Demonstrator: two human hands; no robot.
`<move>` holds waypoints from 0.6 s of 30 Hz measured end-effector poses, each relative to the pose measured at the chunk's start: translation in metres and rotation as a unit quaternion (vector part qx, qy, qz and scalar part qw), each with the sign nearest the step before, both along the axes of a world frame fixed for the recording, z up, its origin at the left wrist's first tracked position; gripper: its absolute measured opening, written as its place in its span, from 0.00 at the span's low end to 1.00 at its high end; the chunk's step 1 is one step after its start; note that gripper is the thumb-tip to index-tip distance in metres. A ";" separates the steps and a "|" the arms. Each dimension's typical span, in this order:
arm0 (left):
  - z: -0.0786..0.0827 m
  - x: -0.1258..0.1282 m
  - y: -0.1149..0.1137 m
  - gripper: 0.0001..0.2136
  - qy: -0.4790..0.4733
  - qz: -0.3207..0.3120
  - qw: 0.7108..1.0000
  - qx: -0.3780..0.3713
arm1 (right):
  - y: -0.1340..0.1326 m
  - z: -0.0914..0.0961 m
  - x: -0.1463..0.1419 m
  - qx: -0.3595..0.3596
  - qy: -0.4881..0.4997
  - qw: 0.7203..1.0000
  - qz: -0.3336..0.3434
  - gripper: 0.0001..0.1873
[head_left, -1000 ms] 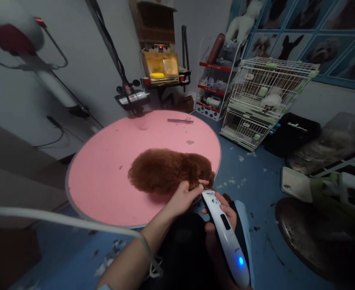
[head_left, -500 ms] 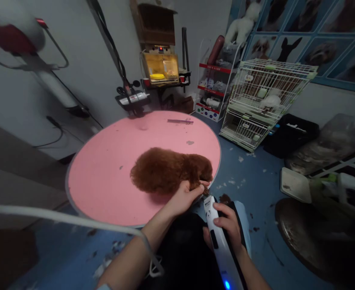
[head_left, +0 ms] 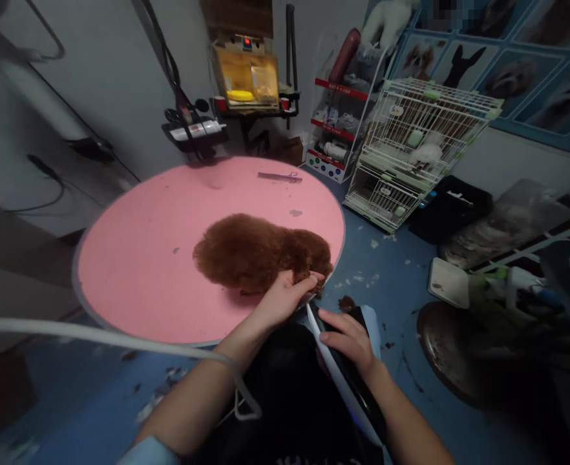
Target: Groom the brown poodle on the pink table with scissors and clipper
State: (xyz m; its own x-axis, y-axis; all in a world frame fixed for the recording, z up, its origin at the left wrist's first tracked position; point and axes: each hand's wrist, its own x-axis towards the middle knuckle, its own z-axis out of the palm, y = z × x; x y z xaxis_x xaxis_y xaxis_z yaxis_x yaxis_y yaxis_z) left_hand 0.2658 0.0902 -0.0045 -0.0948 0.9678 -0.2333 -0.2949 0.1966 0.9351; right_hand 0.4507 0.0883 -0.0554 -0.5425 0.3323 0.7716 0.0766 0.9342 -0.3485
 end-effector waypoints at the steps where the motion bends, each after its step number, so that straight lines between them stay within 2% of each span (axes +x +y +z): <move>1: 0.000 0.001 0.000 0.17 -0.009 0.002 1.000 -0.007 | -0.001 -0.002 0.001 0.009 0.018 1.000 -0.010 0.19; 4: 0.002 0.002 0.001 0.15 -0.017 -0.001 1.000 -0.015 | 0.000 -0.010 0.002 0.056 0.091 0.991 -0.075 0.20; 6: 0.003 0.003 0.001 0.15 -0.004 -0.012 1.000 -0.003 | 0.004 -0.014 0.001 0.077 0.113 0.986 -0.094 0.20; 13: 0.007 0.004 0.000 0.13 0.018 -0.021 0.999 0.025 | 0.017 -0.010 -0.003 0.091 0.080 0.991 -0.063 0.21; 18: 0.007 0.002 0.000 0.16 0.026 -0.025 0.999 0.015 | 0.021 -0.011 0.000 0.064 0.055 0.996 -0.039 0.24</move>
State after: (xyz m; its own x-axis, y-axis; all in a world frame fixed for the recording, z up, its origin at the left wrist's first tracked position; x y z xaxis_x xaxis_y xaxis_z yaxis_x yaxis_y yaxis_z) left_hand 0.2682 0.0898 0.0024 -0.0578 0.9779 -0.2009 -0.2364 0.1821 0.9544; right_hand 0.4512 0.1095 -0.0660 -0.4298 0.2640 0.8635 0.1181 0.9645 -0.2361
